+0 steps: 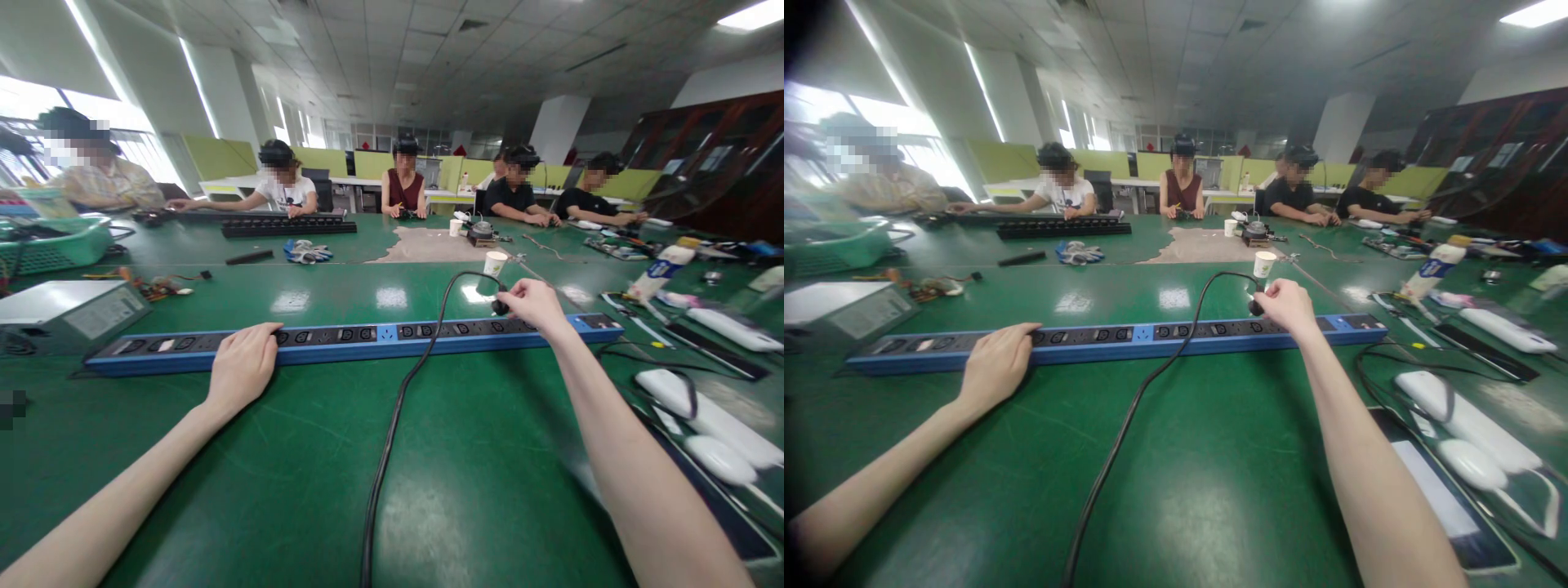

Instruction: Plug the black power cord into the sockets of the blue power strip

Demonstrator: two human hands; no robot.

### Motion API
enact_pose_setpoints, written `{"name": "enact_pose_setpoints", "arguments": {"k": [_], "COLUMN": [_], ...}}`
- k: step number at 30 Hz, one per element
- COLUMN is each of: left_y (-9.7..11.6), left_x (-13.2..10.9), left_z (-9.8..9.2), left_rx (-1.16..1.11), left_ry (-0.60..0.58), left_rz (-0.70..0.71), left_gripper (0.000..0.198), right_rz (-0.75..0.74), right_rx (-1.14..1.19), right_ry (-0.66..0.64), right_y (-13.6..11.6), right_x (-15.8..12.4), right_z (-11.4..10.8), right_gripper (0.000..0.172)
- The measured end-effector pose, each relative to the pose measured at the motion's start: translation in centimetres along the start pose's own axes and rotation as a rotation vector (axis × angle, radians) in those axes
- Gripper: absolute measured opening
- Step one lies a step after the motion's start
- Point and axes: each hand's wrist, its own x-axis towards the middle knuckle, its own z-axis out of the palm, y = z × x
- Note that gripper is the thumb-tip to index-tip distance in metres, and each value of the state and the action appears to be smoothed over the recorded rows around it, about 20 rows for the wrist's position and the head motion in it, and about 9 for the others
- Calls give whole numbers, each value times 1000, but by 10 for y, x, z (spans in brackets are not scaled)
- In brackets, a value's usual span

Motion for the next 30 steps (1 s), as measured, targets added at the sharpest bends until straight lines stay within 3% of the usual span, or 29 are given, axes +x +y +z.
{"name": "enact_pose_setpoints", "arguments": {"k": [2, 6, 15, 30], "left_y": [0, -1, 0, 1], "left_x": [0, 0, -1, -1], "left_z": [0, 1, 0, -1], "left_rx": [0, 10, 6, 12], "left_ry": [0, 0, -4, 2], "left_rz": [2, 5, -1, 1], "left_gripper": [45, 45, 45, 45], "right_rz": [-12, -52, -156, -156], "right_rx": [-176, -285, -550, -572], "right_ry": [-91, -200, -148, -137], "right_y": [1, -11, -35, -35], "right_x": [-2, -7, -23, -25], "right_z": [6, 18, 25, 41], "right_gripper": [29, 31, 30, 33]}}
